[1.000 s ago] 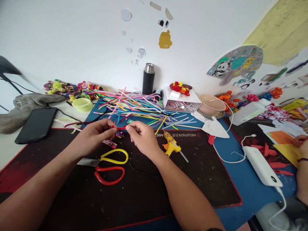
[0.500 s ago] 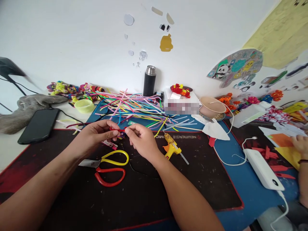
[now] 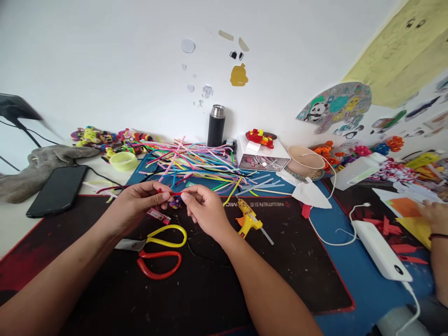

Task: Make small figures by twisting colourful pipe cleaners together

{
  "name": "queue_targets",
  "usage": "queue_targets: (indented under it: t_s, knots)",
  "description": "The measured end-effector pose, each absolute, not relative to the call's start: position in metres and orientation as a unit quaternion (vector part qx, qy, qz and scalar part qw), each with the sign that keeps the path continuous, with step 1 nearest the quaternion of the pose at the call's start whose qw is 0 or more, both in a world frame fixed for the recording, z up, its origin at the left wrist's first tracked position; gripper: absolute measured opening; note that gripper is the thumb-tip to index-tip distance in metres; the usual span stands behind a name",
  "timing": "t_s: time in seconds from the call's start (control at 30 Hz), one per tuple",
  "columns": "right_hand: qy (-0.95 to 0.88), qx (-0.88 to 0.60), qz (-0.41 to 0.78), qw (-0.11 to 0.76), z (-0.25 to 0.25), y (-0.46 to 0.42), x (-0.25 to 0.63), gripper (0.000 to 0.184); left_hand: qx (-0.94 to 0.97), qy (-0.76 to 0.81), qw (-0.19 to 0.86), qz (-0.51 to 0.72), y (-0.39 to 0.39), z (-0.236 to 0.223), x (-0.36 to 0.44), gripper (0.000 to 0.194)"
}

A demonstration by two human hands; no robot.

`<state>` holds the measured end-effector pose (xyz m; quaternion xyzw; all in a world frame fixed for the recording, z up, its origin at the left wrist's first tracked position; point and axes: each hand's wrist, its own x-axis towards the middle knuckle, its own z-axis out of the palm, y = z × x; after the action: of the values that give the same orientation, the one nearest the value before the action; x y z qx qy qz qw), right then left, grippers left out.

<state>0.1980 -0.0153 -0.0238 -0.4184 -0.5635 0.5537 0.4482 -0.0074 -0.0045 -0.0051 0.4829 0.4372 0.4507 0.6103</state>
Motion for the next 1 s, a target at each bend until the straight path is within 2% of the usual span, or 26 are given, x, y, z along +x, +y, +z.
queue_targets:
  t_s: [0.13,0.33,0.5,0.67,1.0]
  knots:
    - [-0.569,-0.421,0.549,0.444,-0.023,-0.016,0.198,0.031,0.476,0.439,0.628,0.43,-0.005,-0.008,-0.009,0.036]
    - [-0.567,-0.439,0.532,0.449,-0.019,-0.015,0.199,0.036,0.492,0.428,0.633,0.416,-0.005,-0.003,-0.011,0.054]
    - [-0.574,-0.443,0.527,0.443,-0.021,-0.015,0.201,0.034,0.493,0.439,0.632,0.407,-0.006,-0.003,-0.011,0.051]
    - [-0.575,-0.441,0.53,0.44,-0.02,-0.015,0.2,0.032,0.51,0.432,0.585,0.459,-0.004,-0.001,-0.01,0.038]
    - [-0.529,-0.444,0.54,0.481,-0.016,-0.012,0.203,0.039,0.499,0.445,0.554,0.497,-0.002,0.0,-0.01,0.038]
